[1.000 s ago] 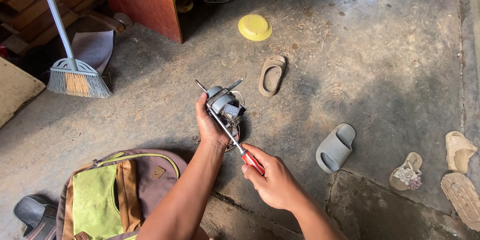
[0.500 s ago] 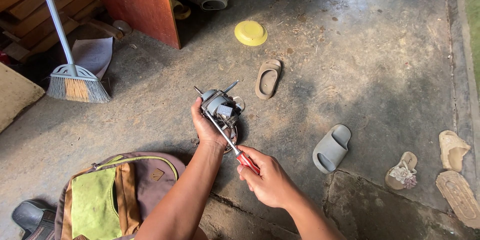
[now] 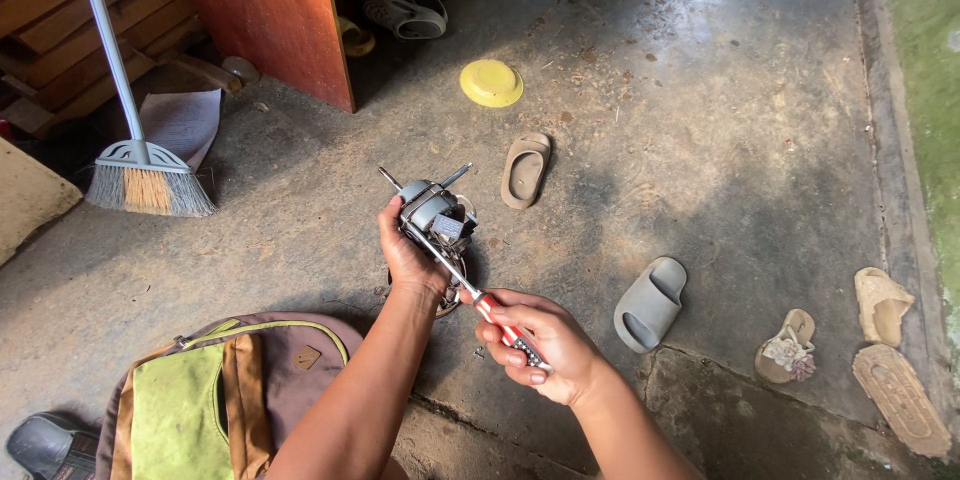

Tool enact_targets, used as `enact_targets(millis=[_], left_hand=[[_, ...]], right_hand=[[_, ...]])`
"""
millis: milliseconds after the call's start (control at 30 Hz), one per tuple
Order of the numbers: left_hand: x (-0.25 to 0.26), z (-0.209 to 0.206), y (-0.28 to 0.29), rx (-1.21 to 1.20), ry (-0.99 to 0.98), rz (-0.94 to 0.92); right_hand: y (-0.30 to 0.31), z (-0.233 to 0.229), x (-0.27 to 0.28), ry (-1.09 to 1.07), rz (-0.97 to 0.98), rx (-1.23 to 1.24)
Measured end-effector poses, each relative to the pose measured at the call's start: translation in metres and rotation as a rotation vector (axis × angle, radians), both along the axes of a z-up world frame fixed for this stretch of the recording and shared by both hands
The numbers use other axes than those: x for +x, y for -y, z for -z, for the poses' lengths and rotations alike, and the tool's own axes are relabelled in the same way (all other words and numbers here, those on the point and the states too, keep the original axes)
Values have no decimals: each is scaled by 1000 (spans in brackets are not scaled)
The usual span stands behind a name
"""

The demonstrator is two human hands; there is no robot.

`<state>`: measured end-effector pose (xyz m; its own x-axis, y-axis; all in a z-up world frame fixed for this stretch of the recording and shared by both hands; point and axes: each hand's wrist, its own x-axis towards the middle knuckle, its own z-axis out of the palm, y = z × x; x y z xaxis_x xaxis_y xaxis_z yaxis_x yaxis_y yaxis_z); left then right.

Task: The person is repairing or assembling a fan motor using a screwdriver and wrenches while sitting on the floor.

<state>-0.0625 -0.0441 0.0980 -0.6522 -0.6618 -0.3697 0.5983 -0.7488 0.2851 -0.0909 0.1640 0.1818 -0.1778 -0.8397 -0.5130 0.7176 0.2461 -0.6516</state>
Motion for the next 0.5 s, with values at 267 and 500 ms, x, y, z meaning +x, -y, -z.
enact_targets(millis=[267, 500], left_hand=[[6, -10, 0, -68, -31, 36], [4, 0, -1, -94, 34, 46]], right_hand=[[2, 0, 6, 257, 35, -173], [5, -3, 15, -589, -105, 97]])
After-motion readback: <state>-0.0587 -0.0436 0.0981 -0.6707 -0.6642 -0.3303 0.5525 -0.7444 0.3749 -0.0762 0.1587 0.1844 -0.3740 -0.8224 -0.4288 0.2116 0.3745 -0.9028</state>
